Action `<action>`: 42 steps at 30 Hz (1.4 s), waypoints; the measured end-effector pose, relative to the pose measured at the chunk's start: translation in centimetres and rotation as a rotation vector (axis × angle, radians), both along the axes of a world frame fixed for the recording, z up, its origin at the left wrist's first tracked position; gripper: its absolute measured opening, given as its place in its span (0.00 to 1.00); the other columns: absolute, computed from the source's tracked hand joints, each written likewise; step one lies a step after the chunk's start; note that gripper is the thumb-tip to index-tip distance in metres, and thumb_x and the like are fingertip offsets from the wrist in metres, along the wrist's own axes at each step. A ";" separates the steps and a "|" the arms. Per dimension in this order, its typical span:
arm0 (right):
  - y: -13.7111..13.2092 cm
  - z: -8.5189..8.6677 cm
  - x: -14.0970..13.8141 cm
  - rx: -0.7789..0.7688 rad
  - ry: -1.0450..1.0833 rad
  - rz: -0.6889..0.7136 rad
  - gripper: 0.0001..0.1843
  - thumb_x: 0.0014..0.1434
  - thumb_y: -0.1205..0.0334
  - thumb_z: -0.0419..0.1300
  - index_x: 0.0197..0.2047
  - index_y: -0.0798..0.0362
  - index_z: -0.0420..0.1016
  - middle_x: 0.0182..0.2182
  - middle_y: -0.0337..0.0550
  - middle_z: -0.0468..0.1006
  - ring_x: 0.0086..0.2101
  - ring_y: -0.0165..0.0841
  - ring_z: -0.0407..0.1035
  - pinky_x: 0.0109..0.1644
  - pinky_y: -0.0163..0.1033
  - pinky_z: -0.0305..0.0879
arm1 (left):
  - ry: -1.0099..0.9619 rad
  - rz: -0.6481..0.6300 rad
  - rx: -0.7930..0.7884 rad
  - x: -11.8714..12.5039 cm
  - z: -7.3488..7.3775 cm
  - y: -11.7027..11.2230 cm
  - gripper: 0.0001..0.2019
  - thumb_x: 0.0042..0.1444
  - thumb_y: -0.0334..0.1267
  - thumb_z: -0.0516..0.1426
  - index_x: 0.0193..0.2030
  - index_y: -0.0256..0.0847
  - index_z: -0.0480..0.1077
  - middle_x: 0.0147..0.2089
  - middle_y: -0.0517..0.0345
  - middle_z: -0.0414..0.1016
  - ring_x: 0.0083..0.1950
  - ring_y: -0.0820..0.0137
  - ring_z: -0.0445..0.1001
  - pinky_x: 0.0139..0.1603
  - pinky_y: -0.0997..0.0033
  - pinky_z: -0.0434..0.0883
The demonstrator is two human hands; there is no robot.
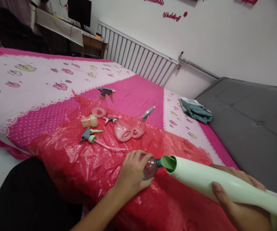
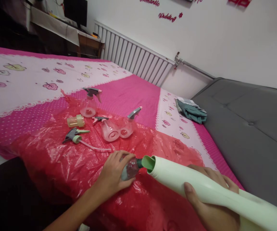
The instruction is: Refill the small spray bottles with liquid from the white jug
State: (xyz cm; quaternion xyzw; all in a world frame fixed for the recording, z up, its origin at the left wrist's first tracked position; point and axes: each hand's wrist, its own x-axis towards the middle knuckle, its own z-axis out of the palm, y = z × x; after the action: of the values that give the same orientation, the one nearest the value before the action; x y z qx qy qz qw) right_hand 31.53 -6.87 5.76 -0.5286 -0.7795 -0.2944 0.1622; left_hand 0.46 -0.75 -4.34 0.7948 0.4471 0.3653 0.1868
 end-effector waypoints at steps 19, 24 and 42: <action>0.1 0.1 0.1 -0.022 0.004 -0.004 0.22 0.77 0.42 0.45 0.56 0.48 0.70 0.49 0.37 0.74 0.46 0.39 0.67 0.56 0.46 0.52 | -0.002 0.004 -0.009 -0.1 0.0 0.0 0.32 0.50 0.35 0.73 0.61 0.43 0.69 0.57 0.46 0.74 0.56 0.47 0.74 0.58 0.40 0.74; 0.1 0.0 0.1 -0.014 0.012 -0.001 0.22 0.77 0.42 0.45 0.57 0.48 0.70 0.49 0.37 0.74 0.47 0.40 0.67 0.57 0.47 0.52 | -0.004 0.008 -0.006 -0.1 -0.1 0.0 0.32 0.50 0.35 0.72 0.61 0.44 0.69 0.57 0.47 0.74 0.56 0.48 0.74 0.59 0.41 0.74; 0.4 0.4 -0.4 -0.024 -0.013 0.018 0.22 0.77 0.43 0.46 0.56 0.49 0.70 0.48 0.39 0.74 0.46 0.39 0.66 0.57 0.45 0.52 | -0.014 0.011 -0.016 -0.1 0.1 0.0 0.31 0.50 0.34 0.71 0.61 0.43 0.69 0.57 0.46 0.74 0.56 0.48 0.73 0.59 0.41 0.74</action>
State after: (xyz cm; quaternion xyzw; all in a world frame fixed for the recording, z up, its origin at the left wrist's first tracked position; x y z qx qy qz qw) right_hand 31.12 -6.46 6.20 -0.5213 -0.7888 -0.2873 0.1534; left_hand 0.34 -0.79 -4.27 0.7883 0.4530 0.3682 0.1944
